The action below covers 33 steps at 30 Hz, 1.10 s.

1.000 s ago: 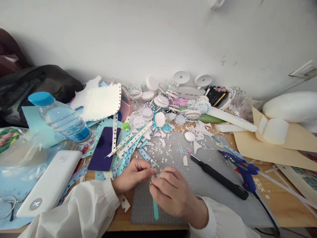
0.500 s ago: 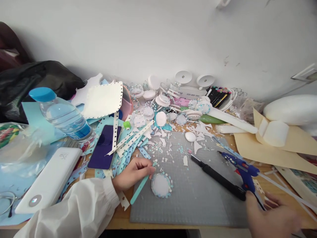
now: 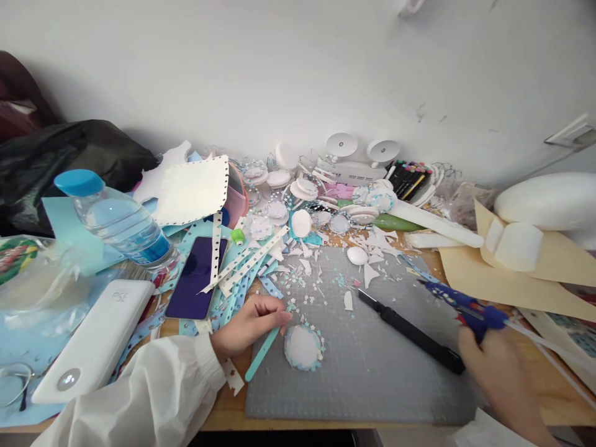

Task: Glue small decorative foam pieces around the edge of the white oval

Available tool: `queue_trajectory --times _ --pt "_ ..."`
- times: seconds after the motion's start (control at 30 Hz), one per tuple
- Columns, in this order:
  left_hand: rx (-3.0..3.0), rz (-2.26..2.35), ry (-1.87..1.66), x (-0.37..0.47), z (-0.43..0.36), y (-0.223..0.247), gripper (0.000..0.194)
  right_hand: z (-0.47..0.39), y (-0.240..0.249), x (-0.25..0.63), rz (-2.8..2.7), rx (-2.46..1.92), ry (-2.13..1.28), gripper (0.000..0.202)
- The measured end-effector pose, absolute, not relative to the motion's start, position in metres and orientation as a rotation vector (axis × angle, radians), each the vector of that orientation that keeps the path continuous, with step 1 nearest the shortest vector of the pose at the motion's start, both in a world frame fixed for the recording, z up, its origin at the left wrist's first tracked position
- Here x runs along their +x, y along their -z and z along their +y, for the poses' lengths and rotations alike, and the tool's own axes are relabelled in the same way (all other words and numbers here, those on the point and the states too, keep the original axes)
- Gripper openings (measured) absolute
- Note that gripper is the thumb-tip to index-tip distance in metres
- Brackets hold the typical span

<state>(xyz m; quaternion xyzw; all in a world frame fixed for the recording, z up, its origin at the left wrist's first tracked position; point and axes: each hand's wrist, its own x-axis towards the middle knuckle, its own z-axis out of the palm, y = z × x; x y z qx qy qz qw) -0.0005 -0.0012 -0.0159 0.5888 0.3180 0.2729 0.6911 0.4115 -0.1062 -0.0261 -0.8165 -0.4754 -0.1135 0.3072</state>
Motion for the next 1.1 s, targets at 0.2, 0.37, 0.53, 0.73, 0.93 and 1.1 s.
queue_trajectory --times 0.2,0.37,0.53,0.73,0.93,1.1 --pt "1.316 0.698 -0.613 0.0 0.0 0.017 0.041 -0.088 -0.02 0.379 -0.889 -2.342 0.281 0.053" --pt "1.321 0.718 -0.596 0.0 0.0 0.019 0.042 -0.063 -0.032 0.309 -1.203 -2.03 -0.149 0.034" --pt "1.339 0.711 -0.582 -0.001 0.001 0.021 0.043 -0.044 -0.004 0.254 -1.401 -1.715 -0.288 0.03" --pt "1.376 0.698 -0.531 -0.002 0.002 0.02 0.047 -0.046 0.02 0.238 -1.563 -1.656 -0.304 0.032" --pt "1.392 0.674 -0.487 -0.001 0.002 0.016 0.048 -0.049 0.024 0.241 -1.62 -1.654 -0.253 0.032" --pt "1.436 0.708 -0.467 -0.001 0.003 0.015 0.05 -0.05 0.025 0.242 -1.645 -1.681 -0.223 0.033"
